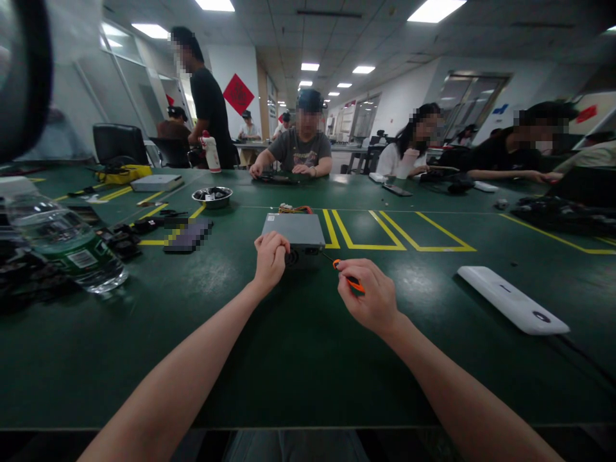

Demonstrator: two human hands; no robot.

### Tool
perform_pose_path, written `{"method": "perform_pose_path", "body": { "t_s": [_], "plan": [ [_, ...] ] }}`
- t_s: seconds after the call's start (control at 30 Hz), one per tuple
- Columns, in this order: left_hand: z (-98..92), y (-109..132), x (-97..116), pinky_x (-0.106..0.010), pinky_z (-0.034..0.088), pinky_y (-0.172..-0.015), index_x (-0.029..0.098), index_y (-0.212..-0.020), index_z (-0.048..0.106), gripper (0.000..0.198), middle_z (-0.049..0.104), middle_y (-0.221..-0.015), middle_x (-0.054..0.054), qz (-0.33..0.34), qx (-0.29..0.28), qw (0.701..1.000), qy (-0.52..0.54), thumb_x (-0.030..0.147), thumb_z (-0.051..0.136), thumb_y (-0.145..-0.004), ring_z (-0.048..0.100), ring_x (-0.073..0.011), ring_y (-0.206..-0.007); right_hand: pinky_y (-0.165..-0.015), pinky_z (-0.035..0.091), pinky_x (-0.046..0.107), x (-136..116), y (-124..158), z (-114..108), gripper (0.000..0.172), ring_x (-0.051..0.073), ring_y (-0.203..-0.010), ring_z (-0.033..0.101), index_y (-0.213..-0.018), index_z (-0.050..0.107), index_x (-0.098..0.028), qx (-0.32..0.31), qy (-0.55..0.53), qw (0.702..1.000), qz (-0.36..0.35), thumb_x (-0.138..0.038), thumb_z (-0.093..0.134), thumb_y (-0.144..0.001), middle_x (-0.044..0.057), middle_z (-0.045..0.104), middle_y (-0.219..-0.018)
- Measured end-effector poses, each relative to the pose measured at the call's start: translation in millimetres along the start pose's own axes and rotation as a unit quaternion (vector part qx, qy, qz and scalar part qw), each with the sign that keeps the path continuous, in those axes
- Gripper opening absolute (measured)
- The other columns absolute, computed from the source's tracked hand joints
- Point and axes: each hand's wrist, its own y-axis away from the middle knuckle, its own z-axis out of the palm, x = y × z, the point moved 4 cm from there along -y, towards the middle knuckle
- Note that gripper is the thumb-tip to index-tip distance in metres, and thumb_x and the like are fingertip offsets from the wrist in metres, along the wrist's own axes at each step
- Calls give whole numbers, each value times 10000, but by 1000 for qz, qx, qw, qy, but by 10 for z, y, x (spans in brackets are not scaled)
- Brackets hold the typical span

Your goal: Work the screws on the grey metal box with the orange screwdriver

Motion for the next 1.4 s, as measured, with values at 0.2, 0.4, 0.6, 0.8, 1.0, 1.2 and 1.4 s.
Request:
{"method": "perform_pose_path", "body": {
  "t_s": [0.2, 0.4, 0.6, 0.8, 1.0, 1.2, 1.4],
  "plan": [
    [44, 8, -40, -331, 336, -805, 219, -667, 378, 235, 456, -660, 19, 3, 17, 999, -30, 245, 307, -889, 473, -144, -686, -689, 487, 303, -92, -18, -7, 120, 156, -816, 562, -877, 481, -203, -16, 68, 997, -21, -148, 519, -777, 53, 583, -877],
    [64, 34, -78, -339, 347, -770, 211, -763, 419, 193, 495, -842, -50, 53, 34, 991, -118, 270, 306, -907, 426, -192, -833, -507, 413, 201, -225, 2, 33, 140, 106, -656, 493, -948, 479, -192, -32, 161, 986, -37, -211, 519, -815, 36, 536, -815],
    [81, 53, -116, -347, 349, -828, 205, -934, 481, 169, 554, -959, -63, 54, 19, 993, -106, 221, 316, -905, 473, -189, -919, -674, 468, 293, -242, 21, 79, 208, 173, -850, 535, -970, 460, -184, -27, 96, 994, -50, -128, 520, -779, 83, 572, -946],
    [128, 83, -1, -384, 238, -985, 215, -1215, 431, 334, 498, -1272, -72, 112, -60, 980, -154, 213, 362, -888, 419, -196, -1181, -630, 450, 284, -177, -30, -13, 81, 162, -752, 518, -867, 520, -184, -17, 125, 992, -9, -220, 542, -798, 64, 546, -836],
    [128, 97, 24, -398, 200, -1010, 227, -1227, 445, 348, 506, -1286, -52, 120, -88, 973, -176, 245, 377, -886, 417, -196, -1197, -751, 474, 339, -272, 28, 72, 246, 189, -906, 521, -1026, 475, -187, -37, 82, 995, -51, -115, 503, -792, 81, 591, -963],
    [127, 101, 17, -400, 210, -1001, 233, -1218, 451, 346, 513, -1278, -48, 120, -89, 973, -178, 242, 394, -877, 424, -195, -1191, -769, 479, 351, -261, 16, 86, 163, 197, -935, 511, -934, 511, -184, -49, 80, 995, -25, -133, 523, -780, 97, 572, -1006],
    [128, 100, 15, -413, 219, -998, 241, -1217, 459, 363, 520, -1268, -58, 117, -87, 974, -173, 227, 428, -855, 431, -211, -1184, -652, 487, 295, -221, 59, 82, 206, 183, -858, 532, -996, 513, -201, -36, 127, 991, -28, -146, 516, -797, 87, 558, -932]
  ]
}}
